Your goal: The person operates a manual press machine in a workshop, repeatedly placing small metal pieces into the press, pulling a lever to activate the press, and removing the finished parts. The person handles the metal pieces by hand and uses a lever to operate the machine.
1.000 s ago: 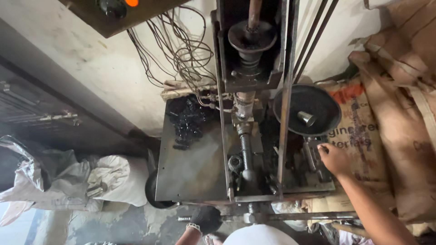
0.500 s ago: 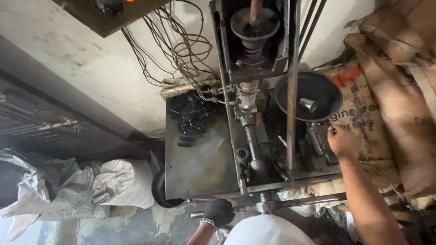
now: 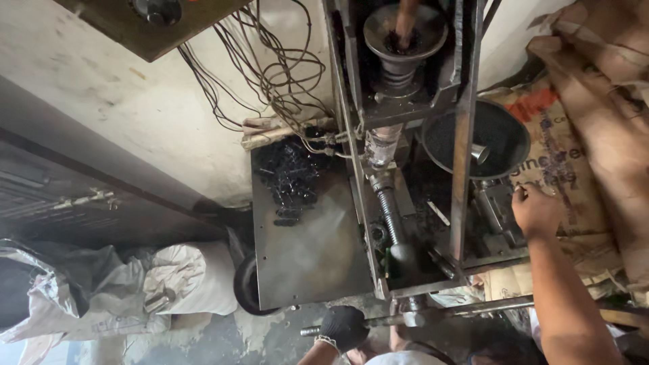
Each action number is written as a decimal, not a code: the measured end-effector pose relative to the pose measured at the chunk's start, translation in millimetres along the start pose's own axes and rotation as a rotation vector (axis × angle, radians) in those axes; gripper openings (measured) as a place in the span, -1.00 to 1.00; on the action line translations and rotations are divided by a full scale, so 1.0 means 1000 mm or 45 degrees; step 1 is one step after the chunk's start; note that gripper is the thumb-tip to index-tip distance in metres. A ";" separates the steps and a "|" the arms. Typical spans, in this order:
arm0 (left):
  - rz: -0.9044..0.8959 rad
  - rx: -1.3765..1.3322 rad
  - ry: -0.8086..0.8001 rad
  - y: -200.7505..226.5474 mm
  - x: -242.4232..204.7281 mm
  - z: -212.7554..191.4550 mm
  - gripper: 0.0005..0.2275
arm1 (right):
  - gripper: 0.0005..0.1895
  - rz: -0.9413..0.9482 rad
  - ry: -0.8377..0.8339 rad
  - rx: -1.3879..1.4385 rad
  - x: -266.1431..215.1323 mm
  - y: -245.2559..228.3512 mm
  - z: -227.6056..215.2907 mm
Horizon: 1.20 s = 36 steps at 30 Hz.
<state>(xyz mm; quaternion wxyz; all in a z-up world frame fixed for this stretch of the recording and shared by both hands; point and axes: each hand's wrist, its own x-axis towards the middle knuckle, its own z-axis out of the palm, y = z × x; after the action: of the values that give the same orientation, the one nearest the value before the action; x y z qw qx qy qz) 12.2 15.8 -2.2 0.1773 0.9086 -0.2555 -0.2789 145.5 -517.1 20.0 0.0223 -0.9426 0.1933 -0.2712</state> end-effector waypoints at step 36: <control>-0.053 0.017 0.108 -0.083 -0.020 0.044 -0.79 | -0.38 0.239 -1.227 0.603 -0.045 0.061 -0.051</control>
<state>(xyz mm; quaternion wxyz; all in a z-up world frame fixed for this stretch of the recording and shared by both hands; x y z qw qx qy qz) 2.0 85.8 -66.4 0.1763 0.9258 -0.2307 -0.2419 63.1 -553.2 31.7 0.3443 -0.9080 0.1781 0.1586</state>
